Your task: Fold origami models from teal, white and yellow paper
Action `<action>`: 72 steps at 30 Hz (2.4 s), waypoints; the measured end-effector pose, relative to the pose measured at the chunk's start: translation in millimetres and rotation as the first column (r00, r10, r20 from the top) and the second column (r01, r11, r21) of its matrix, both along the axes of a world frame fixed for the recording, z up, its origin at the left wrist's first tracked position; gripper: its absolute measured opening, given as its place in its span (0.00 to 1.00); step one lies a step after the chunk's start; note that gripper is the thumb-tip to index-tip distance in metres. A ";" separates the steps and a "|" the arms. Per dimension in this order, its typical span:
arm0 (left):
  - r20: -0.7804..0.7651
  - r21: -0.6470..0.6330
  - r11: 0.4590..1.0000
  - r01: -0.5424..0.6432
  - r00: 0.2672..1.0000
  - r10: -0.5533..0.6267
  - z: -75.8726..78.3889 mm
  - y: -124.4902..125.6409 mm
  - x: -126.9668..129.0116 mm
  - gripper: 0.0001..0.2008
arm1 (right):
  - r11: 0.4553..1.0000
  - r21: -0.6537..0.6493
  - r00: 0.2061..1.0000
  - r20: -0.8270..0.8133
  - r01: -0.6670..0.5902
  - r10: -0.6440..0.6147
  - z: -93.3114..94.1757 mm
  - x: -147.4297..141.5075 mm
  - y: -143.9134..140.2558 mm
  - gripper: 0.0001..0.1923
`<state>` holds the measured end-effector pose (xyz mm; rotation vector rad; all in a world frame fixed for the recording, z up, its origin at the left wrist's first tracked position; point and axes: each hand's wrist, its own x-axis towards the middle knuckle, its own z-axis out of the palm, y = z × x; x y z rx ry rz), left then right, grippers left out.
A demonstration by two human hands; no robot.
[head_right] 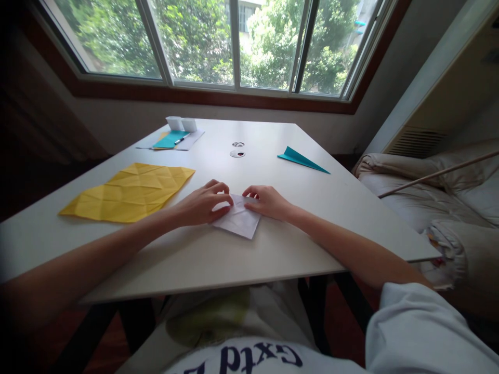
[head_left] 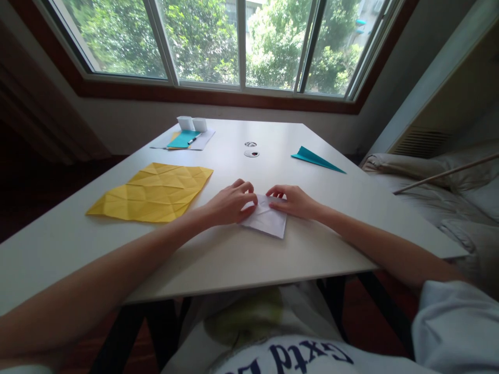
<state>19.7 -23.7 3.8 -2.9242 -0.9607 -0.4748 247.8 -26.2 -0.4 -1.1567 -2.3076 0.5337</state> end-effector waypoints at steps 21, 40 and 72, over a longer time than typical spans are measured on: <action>-0.314 -0.175 0.946 -0.271 0.926 0.208 -8.1 -19.1 13.5 0.29 | 0.961 0.182 0.908 0.402 -0.210 0.122 -0.2 1.0 -7.5 0.23; -0.412 -0.355 0.890 -0.285 0.903 0.125 3.9 -12.3 6.9 0.40 | 0.983 -0.156 0.834 0.525 -0.101 0.170 2.7 -10.6 -23.5 0.46; -0.488 -0.335 0.870 -0.362 0.856 0.168 12.2 -3.5 -11.7 0.50 | 0.985 -0.081 0.831 0.529 -0.151 0.171 9.3 9.8 -11.7 0.46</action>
